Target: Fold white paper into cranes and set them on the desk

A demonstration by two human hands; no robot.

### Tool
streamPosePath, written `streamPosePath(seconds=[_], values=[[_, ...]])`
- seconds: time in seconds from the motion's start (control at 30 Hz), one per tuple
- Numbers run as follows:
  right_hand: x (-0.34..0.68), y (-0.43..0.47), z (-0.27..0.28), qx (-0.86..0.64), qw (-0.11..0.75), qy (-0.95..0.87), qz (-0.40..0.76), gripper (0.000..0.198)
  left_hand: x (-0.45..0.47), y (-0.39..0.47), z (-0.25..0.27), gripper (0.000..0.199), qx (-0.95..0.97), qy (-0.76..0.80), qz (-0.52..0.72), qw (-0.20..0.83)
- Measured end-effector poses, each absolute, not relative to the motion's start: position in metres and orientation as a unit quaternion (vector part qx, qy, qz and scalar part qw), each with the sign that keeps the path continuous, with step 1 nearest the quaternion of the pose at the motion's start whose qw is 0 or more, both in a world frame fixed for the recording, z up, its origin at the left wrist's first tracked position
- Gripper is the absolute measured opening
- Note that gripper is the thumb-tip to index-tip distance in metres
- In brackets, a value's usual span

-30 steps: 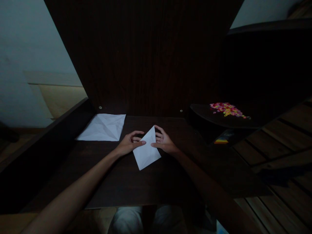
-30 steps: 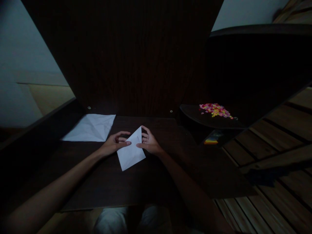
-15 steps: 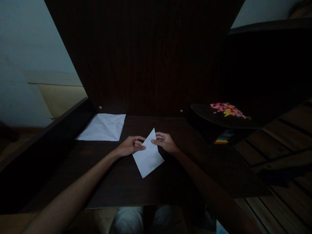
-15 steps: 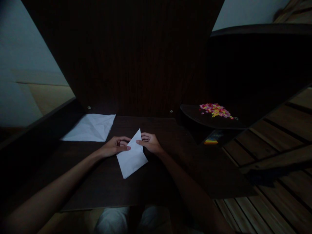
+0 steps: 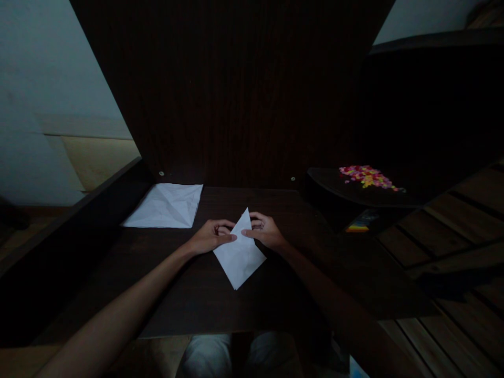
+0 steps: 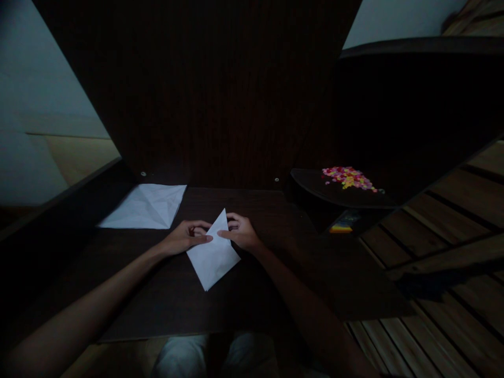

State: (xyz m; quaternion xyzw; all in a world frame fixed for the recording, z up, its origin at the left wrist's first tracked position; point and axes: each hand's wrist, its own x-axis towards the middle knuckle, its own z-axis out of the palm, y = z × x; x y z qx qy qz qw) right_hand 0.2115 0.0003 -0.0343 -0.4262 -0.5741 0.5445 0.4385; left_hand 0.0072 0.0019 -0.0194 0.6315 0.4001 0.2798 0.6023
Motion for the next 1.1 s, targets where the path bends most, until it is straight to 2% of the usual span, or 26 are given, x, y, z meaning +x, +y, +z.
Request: streamPosePath(seconds=[0.4, 0.5, 0.6, 0.73, 0.9, 1.1], values=[[0.209, 0.0024, -0.0345, -0.433, 0.455, -0.55, 0.55, 0.036, 0.0078, 0.0019, -0.0201, 0.036, 0.632, 0.397, 0.271, 0.608], [0.2097, 0.0028, -0.0345, -0.433, 0.461, -0.537, 0.558, 0.039, 0.0077, 0.0021, -0.0176, 0.035, 0.623, 0.412, 0.286, 0.6], [0.2117, 0.0026, -0.0336, -0.443, 0.439, -0.526, 0.579, 0.048, 0.0071, 0.0032, -0.0168, 0.041, 0.604, 0.426, 0.317, 0.594], [0.2129, 0.0008, -0.0311, -0.444, 0.413, -0.525, 0.597, 0.048, 0.0062, 0.0051, -0.0185, 0.052, 0.58, 0.427, 0.348, 0.6], [0.2131, 0.0011, -0.0282, -0.428, 0.479, -0.509, 0.572, 0.053, 0.0055, 0.0063, -0.0169, 0.062, 0.552, 0.378, 0.399, 0.627], [0.2173, 0.0066, -0.0293, -0.432, 0.528, -0.498, 0.535, 0.046, 0.002, 0.006, -0.014, 0.055, 0.591, 0.321, 0.417, 0.611]])
